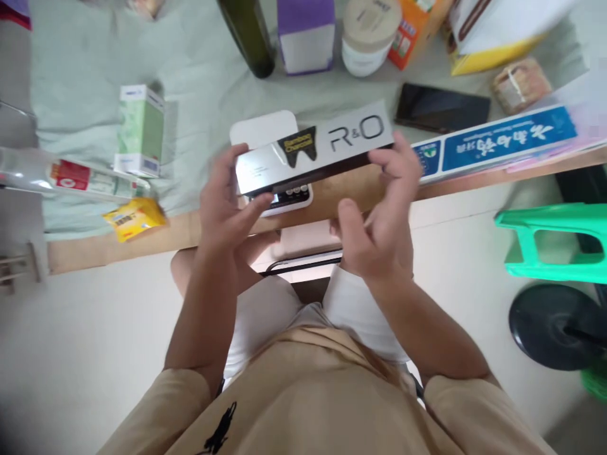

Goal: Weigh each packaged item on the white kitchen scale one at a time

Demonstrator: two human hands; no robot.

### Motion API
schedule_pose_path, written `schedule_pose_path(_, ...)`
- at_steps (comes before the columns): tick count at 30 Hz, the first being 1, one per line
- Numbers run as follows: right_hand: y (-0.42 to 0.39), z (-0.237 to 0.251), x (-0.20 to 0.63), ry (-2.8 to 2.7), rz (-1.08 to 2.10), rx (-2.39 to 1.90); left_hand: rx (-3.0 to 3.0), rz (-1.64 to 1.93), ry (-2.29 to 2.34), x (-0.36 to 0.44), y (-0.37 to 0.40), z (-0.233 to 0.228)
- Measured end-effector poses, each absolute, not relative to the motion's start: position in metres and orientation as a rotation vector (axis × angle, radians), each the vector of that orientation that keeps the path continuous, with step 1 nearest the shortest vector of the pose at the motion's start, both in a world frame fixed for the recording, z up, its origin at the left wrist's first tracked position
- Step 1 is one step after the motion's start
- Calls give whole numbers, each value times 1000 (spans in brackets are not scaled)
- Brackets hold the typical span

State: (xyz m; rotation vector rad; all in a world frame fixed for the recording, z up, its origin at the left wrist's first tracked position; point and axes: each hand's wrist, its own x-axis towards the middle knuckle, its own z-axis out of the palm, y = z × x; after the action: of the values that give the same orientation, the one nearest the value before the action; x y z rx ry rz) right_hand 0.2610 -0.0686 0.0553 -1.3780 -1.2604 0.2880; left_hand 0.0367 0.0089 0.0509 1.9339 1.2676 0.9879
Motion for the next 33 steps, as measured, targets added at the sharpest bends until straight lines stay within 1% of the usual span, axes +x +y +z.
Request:
schedule_pose_path(5,-36,26,213,-1399,377,-1330,1790,999,1271,-18,31,14)
schedule_pose_path(9,-11,5,211,-1444,420,-1289,1667,1005,1127,-26,46,-11)
schedule_pose_path(14,-2,-13,216,-1375,503,-1296,1573,1078,1041,-25,58,-27)
schedule_pose_path(17,2,-16,220,-1285,551,-1280,1499,1152,1051,-23,58,-25)
schedule_pose_path(19,7,-15,226,-1105,599,-1249,1447,1265,1101,-23,54,-18)
schedule_pose_path(22,16,-10,235,-732,754,-1198,1369,1384,1274,-25,47,-7)
schedule_pose_path(24,20,-8,239,-587,822,-1176,1290,1421,1431,-28,44,-3)
schedule_pose_path(26,22,-7,238,-554,817,-1175,1210,1441,1533,-31,45,-3)
schedule_pose_path(28,21,-8,235,-570,796,-1184,1211,1429,1538,-31,46,-3)
schedule_pose_path(33,16,-11,230,-720,762,-1229,1591,1278,1396,-28,37,5)
